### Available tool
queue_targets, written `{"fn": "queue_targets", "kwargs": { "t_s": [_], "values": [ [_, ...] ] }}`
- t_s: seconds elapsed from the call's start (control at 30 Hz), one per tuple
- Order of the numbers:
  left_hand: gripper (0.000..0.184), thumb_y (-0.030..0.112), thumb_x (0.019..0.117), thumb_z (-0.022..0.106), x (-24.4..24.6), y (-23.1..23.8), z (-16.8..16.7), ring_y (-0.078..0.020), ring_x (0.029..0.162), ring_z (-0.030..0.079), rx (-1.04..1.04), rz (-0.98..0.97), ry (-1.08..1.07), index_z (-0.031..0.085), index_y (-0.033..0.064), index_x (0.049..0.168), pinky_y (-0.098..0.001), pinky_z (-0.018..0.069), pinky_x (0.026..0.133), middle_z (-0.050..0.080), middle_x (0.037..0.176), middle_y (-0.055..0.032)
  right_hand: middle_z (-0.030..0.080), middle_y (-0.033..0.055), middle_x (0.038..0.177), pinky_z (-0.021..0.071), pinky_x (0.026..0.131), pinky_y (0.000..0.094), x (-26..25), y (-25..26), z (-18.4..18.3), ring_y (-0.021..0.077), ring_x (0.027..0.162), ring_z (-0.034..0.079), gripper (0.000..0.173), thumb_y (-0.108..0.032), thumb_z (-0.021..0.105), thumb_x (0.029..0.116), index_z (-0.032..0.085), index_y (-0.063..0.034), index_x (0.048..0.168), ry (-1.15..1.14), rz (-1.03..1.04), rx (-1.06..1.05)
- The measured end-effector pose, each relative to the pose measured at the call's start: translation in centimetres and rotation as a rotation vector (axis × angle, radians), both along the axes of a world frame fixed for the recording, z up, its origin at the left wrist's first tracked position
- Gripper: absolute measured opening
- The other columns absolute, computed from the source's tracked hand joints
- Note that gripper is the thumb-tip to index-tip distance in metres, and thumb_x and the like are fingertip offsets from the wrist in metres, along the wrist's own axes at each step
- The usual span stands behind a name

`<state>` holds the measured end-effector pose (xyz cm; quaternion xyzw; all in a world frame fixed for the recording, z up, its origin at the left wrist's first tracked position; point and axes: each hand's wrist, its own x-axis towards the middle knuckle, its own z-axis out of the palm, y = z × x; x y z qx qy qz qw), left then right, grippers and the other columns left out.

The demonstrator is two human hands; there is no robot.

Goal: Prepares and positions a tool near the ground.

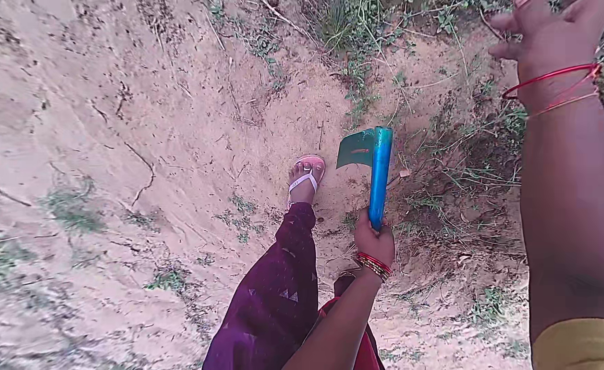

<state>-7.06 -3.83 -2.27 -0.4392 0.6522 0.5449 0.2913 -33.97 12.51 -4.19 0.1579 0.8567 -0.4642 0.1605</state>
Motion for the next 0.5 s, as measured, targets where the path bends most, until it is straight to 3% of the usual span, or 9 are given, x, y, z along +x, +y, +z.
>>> {"fn": "queue_targets", "kwargs": {
  "t_s": [0.03, 0.07, 0.13, 0.2, 0.23, 0.3, 0.4, 0.47, 0.5],
  "values": [
    [0.041, -0.006, 0.0824, 0.056, -0.3, -0.1, 0.0, -0.0133, 0.083, 0.062, 0.006, 0.019, 0.016, 0.058, -0.0112, 0.123, -0.0305, 0.0513, 0.075, 0.066, 0.096, -0.0131, 0.063, 0.0117, 0.121, 0.0610, 0.076, 0.0276, 3.0, 0.0, 0.3, 0.0107, 0.091, 0.070, 0.040, 0.002, 0.050, 0.0936, 0.053, 0.0043, 0.133, -0.070, 0.128, 0.037],
    [0.042, -0.006, 0.0832, 0.057, -0.7, -0.2, 0.0, -0.0196, 0.095, 0.062, 0.033, 0.045, 0.026, 0.057, -0.0129, 0.125, -0.0350, 0.0507, 0.084, 0.064, 0.108, -0.0201, 0.065, 0.0163, 0.119, 0.0591, 0.078, 0.0312, 6.6, 0.0, 0.8, 0.0140, 0.092, 0.070, 0.041, 0.004, 0.050, 0.0886, 0.055, 0.0076, 0.129, -0.185, 0.281, 0.011],
    [0.042, -0.006, 0.0865, 0.060, -1.1, -0.3, -0.3, -0.0300, 0.116, 0.053, 0.091, 0.073, 0.055, 0.053, -0.0162, 0.127, -0.0408, 0.0440, 0.101, 0.053, 0.129, -0.0290, 0.067, 0.0202, 0.121, 0.0557, 0.088, 0.0381, 13.4, -0.5, 1.6, 0.0219, 0.104, 0.068, 0.040, 0.007, 0.059, 0.0848, 0.061, 0.0079, 0.125, -0.594, 0.635, -0.185],
    [0.048, -0.001, 0.0873, 0.062, -1.0, -0.2, -0.6, -0.0362, 0.126, 0.047, 0.135, 0.054, 0.082, 0.050, -0.0177, 0.131, -0.0455, 0.0392, 0.108, 0.045, 0.138, -0.0330, 0.063, 0.0221, 0.133, 0.0467, 0.106, 0.0367, 19.7, -2.2, 1.7, 0.0212, 0.123, 0.060, 0.055, 0.000, 0.070, 0.0849, 0.054, 0.0107, 0.136, -0.852, 0.756, -0.435],
    [0.052, 0.001, 0.0875, 0.062, -1.0, -0.1, -0.7, -0.0378, 0.128, 0.046, 0.160, 0.027, 0.099, 0.048, -0.0181, 0.134, -0.0467, 0.0376, 0.110, 0.043, 0.141, -0.0343, 0.064, 0.0184, 0.129, 0.0468, 0.104, 0.0283, 23.1, -3.2, 1.6, 0.0123, 0.119, 0.060, 0.059, -0.003, 0.073, 0.0819, 0.053, 0.0121, 0.135, -0.807, 0.639, -0.497],
    [0.054, 0.006, 0.0893, 0.062, -0.7, 0.3, -0.5, -0.0381, 0.131, 0.044, 0.197, -0.076, 0.127, 0.047, -0.0169, 0.136, -0.0477, 0.0361, 0.112, 0.043, 0.142, -0.0338, 0.068, 0.0073, 0.108, 0.0496, 0.094, 0.0138, 29.5, -5.8, 1.7, -0.0056, 0.101, 0.062, 0.039, -0.002, 0.062, 0.0847, 0.057, 0.0147, 0.120, -0.509, 0.167, -0.455],
    [0.056, 0.026, 0.0960, 0.059, -0.1, 1.4, 0.1, -0.0515, 0.150, 0.022, 0.147, -0.339, 0.220, 0.053, -0.0097, 0.139, -0.0662, 0.0182, 0.119, 0.030, 0.158, -0.0342, 0.069, 0.0037, 0.087, 0.0519, 0.082, 0.0130, 31.5, -7.7, 1.1, -0.0086, 0.085, 0.063, 0.030, -0.011, 0.049, 0.1006, 0.062, 0.0165, 0.105, -0.146, -0.245, -0.139],
    [0.063, 0.038, 0.0981, 0.054, 0.1, 2.1, 0.4, -0.0562, 0.152, 0.010, 0.068, -0.435, 0.245, 0.051, -0.0044, 0.145, -0.0718, 0.0120, 0.117, 0.022, 0.163, -0.0340, 0.061, -0.0044, 0.078, 0.0487, 0.069, 0.0107, 29.7, -5.8, 0.8, -0.0108, 0.071, 0.056, 0.025, -0.012, 0.055, 0.0953, 0.060, 0.0125, 0.100, -0.063, -0.325, -0.009],
    [0.066, 0.040, 0.0985, 0.053, 0.3, 2.3, 0.5, -0.0560, 0.152, 0.011, 0.026, -0.453, 0.232, 0.049, -0.0048, 0.147, -0.0712, 0.0137, 0.117, 0.021, 0.163, -0.0340, 0.058, -0.0066, 0.077, 0.0487, 0.066, 0.0114, 28.3, -4.4, 0.9, -0.0097, 0.067, 0.055, 0.022, -0.010, 0.057, 0.0938, 0.059, 0.0099, 0.101, -0.025, -0.372, 0.016]
  ]
}}
